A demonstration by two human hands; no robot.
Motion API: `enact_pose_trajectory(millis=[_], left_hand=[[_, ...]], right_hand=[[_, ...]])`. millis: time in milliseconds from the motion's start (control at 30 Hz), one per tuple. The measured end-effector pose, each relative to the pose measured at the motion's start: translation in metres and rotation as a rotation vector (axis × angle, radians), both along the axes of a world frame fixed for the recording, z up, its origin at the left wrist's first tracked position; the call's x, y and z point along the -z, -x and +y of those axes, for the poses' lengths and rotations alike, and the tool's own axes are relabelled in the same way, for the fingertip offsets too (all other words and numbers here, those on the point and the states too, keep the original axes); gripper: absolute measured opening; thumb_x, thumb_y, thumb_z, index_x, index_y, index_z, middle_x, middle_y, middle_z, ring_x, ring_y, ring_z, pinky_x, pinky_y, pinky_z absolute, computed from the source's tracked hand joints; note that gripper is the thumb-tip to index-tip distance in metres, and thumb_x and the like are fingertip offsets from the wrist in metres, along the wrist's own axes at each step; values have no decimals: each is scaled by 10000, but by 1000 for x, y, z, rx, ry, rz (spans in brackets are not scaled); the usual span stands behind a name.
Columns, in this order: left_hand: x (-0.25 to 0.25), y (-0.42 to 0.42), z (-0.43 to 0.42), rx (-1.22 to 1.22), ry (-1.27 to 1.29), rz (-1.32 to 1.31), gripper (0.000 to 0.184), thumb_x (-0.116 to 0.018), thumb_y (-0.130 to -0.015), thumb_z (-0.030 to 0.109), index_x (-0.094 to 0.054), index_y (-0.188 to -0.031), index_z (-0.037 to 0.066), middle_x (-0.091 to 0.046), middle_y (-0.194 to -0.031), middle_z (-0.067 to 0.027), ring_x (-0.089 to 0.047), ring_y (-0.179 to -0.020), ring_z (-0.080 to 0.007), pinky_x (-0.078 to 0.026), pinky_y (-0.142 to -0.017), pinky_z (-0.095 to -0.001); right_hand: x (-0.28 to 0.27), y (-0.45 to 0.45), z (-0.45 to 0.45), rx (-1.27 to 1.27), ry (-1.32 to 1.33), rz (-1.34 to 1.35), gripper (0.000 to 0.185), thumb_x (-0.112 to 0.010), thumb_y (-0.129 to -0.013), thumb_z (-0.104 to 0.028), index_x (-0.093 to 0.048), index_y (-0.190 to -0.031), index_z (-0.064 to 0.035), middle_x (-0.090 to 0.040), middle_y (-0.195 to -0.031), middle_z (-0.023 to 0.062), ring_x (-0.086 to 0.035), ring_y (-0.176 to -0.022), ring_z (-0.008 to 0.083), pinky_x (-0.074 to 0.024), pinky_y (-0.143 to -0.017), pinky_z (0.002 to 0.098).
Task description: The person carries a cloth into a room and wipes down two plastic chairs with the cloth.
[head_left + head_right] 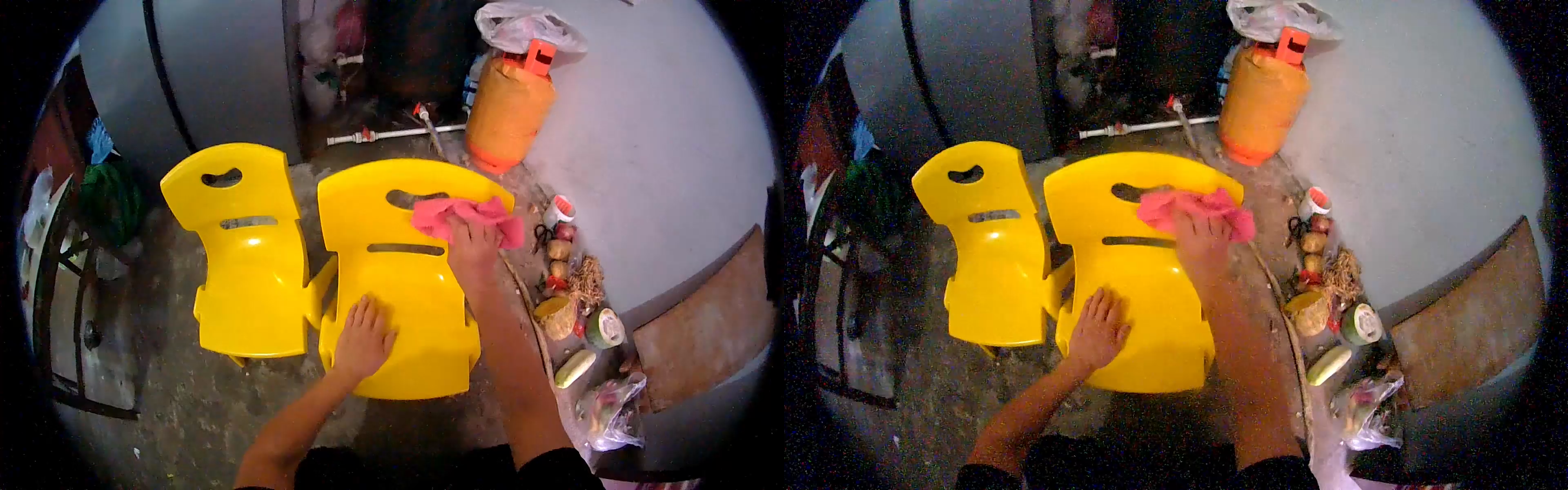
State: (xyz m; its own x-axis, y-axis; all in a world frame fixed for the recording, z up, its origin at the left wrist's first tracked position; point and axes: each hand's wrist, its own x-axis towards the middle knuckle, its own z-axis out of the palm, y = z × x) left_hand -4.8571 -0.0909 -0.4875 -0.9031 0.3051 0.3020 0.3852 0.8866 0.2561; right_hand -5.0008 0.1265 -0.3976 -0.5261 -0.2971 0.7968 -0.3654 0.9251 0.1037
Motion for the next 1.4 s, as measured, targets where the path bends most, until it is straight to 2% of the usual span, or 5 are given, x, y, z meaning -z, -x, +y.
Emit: enact_pose_trajectory(millis=[400, 567, 800, 1167, 1400], left_hand=[[0, -6, 6, 32, -56, 30, 514, -527, -949, 345, -532, -1289, -40, -478, -1381, -275, -397, -1351, -416, -283, -1149, -500], [-1, -7, 6, 27, -165, 74, 489, -561, -929, 306, -538, -1248, -63, -479, -1359, -293, -408, -1323, -439, -308, -1135, -517], [4, -8, 8, 58, -59, 67, 428, -557, -912, 256, -561, -1196, -64, -492, -1334, -292, -423, -1299, -451, -314, -1127, -525], [4, 6, 2, 79, -74, -18, 412, -520, -933, 228, -537, -1234, -52, -511, -1311, -269, -443, -1274, -445, -313, -1124, -496], [-2, -4, 3, 39, -25, 43, 463, -493, -952, 286, -522, -1283, -37, -500, -1344, -264, -434, -1300, -425, -301, -1134, -499]], right_hand=[[168, -6, 16, -696, 244, -738, 287, -586, -947, -192, -604, -1224, -122, -649, -1140, 0, -652, -789, 165, -524, -663, 341], [-21, -76, -39, -566, 1401, -1069, 281, -614, -949, -134, -583, -1217, -55, -619, -1135, 20, -583, -940, 100, -499, -820, 271], [-48, -16, -144, -483, 474, -13, 333, -719, -841, -173, -594, -1129, -64, -606, -1104, 122, -572, -1041, 285, -462, -894, 411], [183, 19, -127, -706, 390, -834, 276, -561, -896, -115, -582, -1163, -49, -595, -1099, 167, -564, -1083, 369, -477, -903, 450], [66, -28, -113, -458, -377, -517, 282, -556, -841, -146, -599, -1115, -97, -611, -1043, 109, -594, -1027, 284, -477, -879, 418]])
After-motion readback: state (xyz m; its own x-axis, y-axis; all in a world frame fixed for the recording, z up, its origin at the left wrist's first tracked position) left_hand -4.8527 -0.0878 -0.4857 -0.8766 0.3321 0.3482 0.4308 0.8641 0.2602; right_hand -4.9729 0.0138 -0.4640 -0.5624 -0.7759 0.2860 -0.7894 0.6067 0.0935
